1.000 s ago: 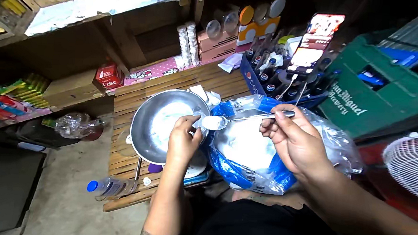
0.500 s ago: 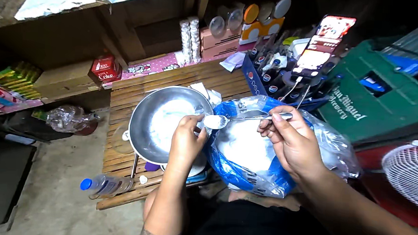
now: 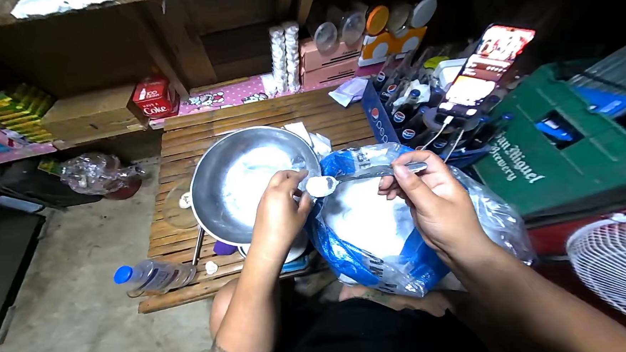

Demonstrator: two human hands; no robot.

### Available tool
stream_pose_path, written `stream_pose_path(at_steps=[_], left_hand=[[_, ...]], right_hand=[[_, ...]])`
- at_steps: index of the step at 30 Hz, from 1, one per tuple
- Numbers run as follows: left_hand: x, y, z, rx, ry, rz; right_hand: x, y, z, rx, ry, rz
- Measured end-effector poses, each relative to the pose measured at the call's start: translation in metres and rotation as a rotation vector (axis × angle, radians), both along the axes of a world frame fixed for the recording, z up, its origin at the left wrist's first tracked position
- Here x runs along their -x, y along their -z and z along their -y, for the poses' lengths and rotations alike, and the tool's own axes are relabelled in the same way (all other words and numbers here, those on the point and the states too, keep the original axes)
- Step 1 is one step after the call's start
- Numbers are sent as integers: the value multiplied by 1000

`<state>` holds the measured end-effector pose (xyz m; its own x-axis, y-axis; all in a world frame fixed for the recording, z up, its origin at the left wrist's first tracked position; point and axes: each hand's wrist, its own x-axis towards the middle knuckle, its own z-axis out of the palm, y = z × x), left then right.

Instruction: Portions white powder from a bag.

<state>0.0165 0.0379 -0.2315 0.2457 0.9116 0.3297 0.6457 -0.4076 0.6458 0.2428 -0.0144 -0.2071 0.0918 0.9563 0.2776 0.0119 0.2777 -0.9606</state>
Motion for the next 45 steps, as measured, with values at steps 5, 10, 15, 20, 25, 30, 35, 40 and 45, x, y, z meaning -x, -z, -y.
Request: stream_pose_path(at_steps=[5,10,15,20,25,30,35,40,45], left_hand=[[4,3,2,14,9,39],[9,8,2,21,13,116],[11,11,1,7,-7,147],[10,12,0,-4,-23,149],[9,11,2,3,-3,112],[9,10,2,-16,8,56],[8,10,2,-52,11,6],[7,9,1,-75,-7,-77],[8,9,1,-102,13,-87]], right_hand=[[14,-19,-13,-109,-57,217],[35,-25,-32,-302,-63,548],[42,-31,-31,-596,24,1030],[25,-39,-15,-617,59,985],[-25,-30,7,-466,155,530],[-75,34,9,-173,294,410],[-92,94,13,127,376,662],[-90,116,10,74,356,853],[-86,118,10,75,301,885]])
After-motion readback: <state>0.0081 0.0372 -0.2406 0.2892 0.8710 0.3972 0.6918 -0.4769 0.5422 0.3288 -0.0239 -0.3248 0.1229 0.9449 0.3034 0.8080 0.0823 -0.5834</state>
